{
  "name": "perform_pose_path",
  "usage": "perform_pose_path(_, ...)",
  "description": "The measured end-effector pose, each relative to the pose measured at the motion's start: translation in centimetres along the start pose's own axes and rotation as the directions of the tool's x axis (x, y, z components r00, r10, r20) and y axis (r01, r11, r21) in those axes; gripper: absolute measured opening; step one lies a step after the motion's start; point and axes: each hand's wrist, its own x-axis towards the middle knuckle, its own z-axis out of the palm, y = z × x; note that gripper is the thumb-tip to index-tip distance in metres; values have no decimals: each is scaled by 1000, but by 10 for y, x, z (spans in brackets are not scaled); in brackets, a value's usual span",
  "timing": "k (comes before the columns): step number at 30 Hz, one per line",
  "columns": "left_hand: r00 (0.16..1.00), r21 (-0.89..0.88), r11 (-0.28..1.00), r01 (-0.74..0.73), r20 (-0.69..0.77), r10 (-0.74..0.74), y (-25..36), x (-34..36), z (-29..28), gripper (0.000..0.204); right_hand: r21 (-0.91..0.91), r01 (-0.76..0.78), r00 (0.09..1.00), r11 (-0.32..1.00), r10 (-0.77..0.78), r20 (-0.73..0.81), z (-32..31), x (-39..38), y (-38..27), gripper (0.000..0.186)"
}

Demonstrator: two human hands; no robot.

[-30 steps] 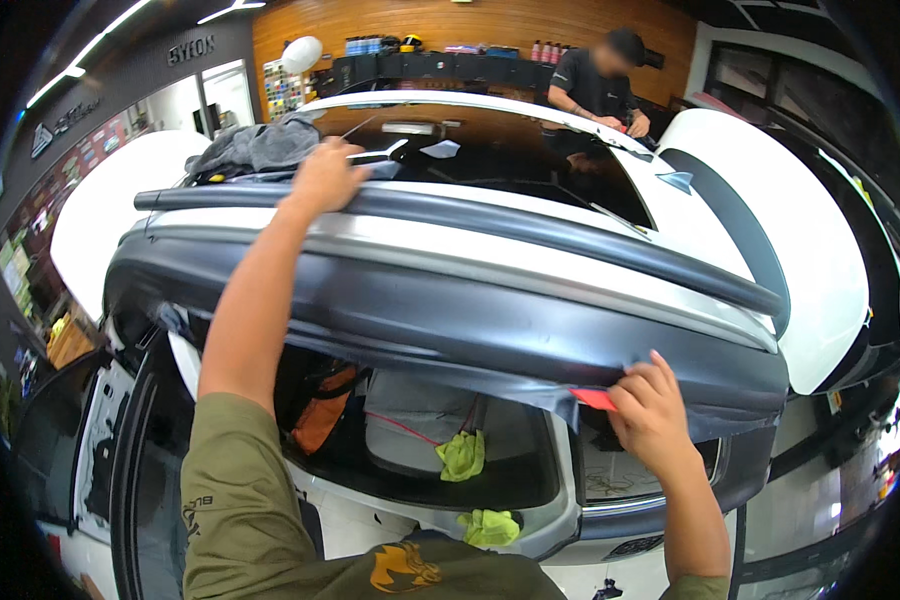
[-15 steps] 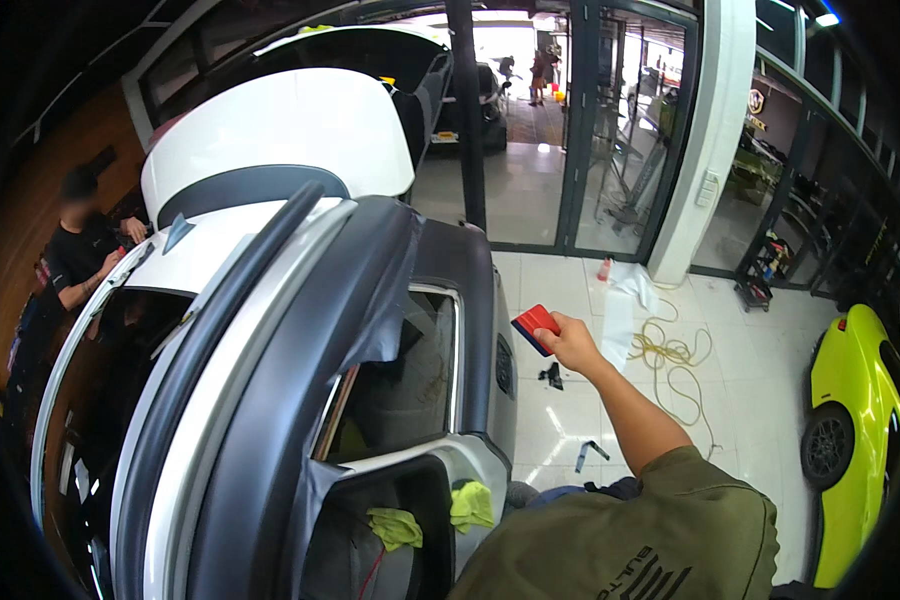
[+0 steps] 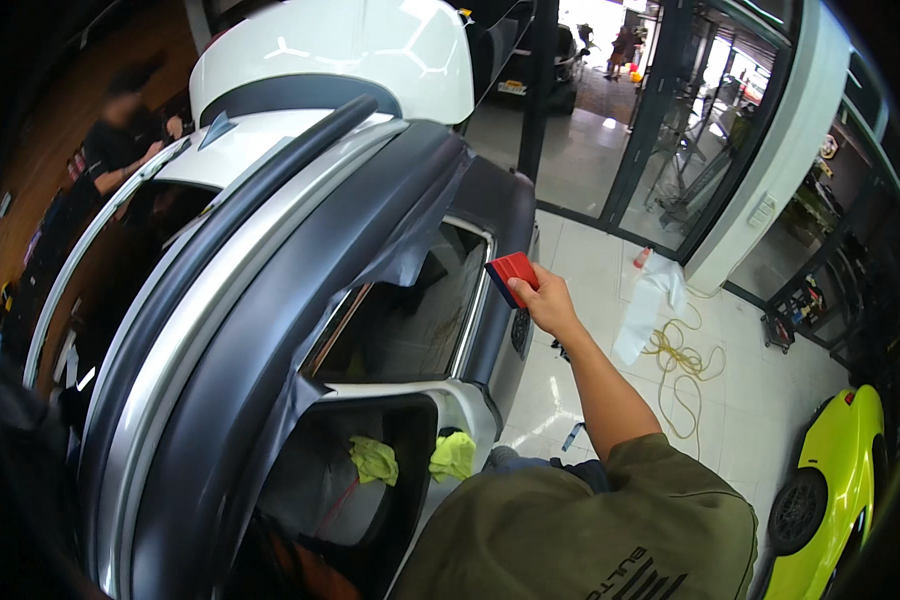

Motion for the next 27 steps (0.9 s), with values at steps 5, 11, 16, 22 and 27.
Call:
perform_pose_path(5,866,-196,873,-447,149,477,164,-59,113,22,-50,44,992,998,-38,118,16,-16,0,30)
perform_pose_path(11,656,-137,666,-733,112,746,217,-44,158,34,-203,-61,990,977,84,110,-17,-44,85,23)
perform_pose_path(16,638,-193,647,-738,112,761,247,-10,199,34,-207,-139,977,968,167,129,-19,-57,117,24)
perform_pose_path(22,562,-230,575,-785,124,818,299,40,255,34,-79,-176,979,981,183,85,-17,-39,129,21)
perform_pose_path(27,534,-245,536,-808,80,842,345,82,294,28,23,-199,973,980,195,120,-10,-32,145,20)
